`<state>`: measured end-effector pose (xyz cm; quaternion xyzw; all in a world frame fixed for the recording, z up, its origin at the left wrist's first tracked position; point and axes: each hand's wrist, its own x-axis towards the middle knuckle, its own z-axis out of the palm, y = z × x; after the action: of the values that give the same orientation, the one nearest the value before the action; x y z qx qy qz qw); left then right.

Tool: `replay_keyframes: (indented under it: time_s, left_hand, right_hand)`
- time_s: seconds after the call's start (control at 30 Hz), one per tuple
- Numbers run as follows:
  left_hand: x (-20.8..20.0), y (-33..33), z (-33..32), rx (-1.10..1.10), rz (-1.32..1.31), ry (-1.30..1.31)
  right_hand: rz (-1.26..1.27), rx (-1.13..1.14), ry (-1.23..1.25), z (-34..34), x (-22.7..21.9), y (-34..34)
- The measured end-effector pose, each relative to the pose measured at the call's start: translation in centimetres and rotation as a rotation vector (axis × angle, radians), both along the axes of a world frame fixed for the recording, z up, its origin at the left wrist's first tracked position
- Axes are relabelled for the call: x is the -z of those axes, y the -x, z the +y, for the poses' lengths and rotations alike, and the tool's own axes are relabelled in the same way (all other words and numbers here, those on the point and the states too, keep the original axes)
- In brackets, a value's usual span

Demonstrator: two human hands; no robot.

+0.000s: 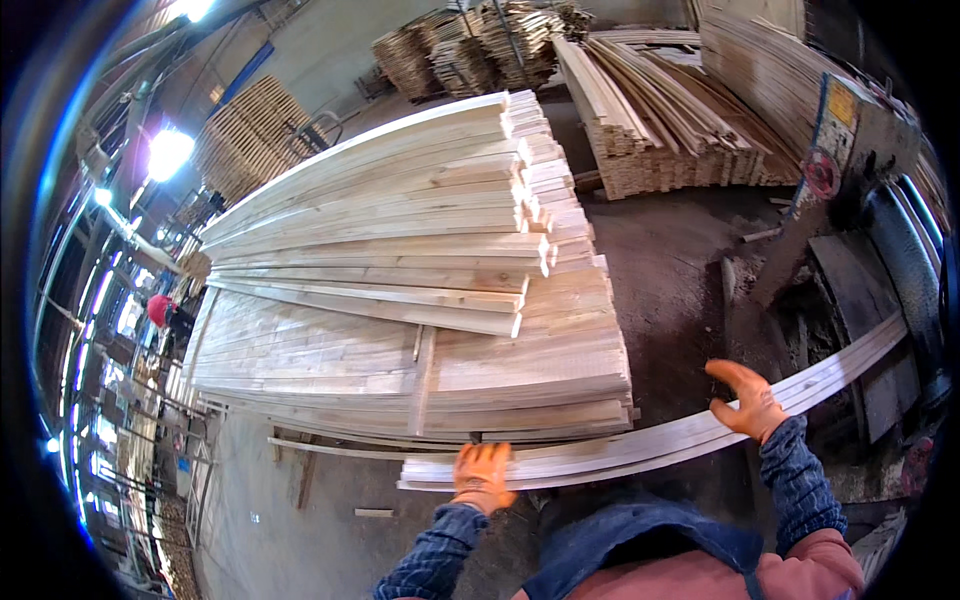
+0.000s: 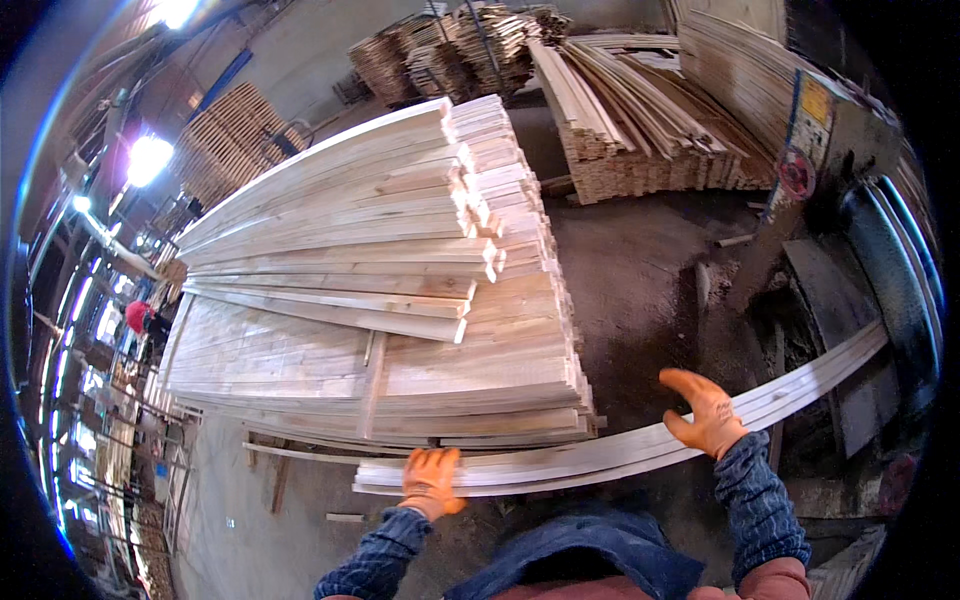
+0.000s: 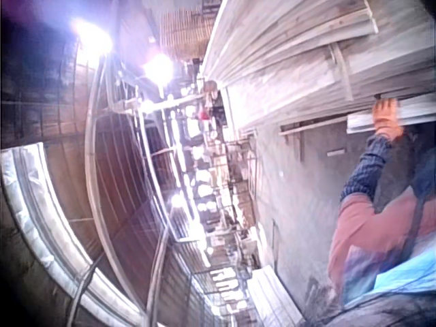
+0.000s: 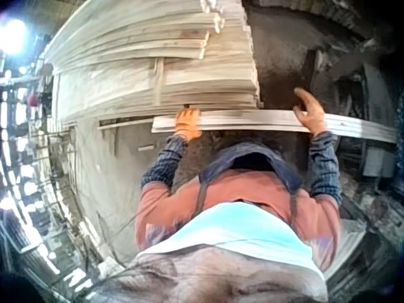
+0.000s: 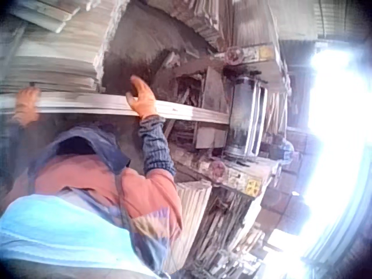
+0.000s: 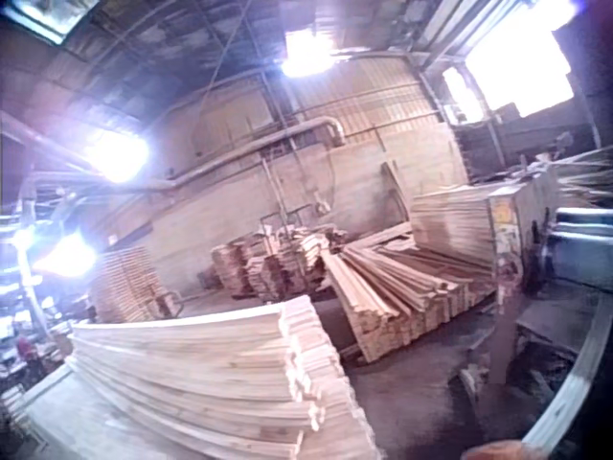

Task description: The person takes long wood planks from a stack, feeds them individually through a roller-based sanding or planing machine, and then retrieves them to place on a separate stack.

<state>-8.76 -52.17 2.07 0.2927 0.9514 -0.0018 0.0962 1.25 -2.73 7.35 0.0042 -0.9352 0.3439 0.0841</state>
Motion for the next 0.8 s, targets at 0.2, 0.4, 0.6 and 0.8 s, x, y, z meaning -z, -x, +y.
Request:
replay_keyframes:
  time_s: [0.2,0.4,0.6,0.8]
  left_hand:
    - [-2.2,-2.0,6.3,0.079,-0.206,-0.195]
    - [-10.5,4.4,5.1,0.159,0.07,-1.017]
    - [-8.6,14.6,-6.6,-0.501,0.021,-1.448]
    - [-5.7,25.1,-17.3,-1.004,-0.354,-2.212]
  right_hand:
    - [-0.083,-0.16,0.537,-11.1,-6.7,12.0]
    - [-0.279,-0.102,0.972,-20.4,-3.2,26.7]
    - [-0.157,0.231,0.829,-25.3,-2.6,29.9]
    - [-0.262,-0.007,0.381,-28.0,-6.0,22.2]
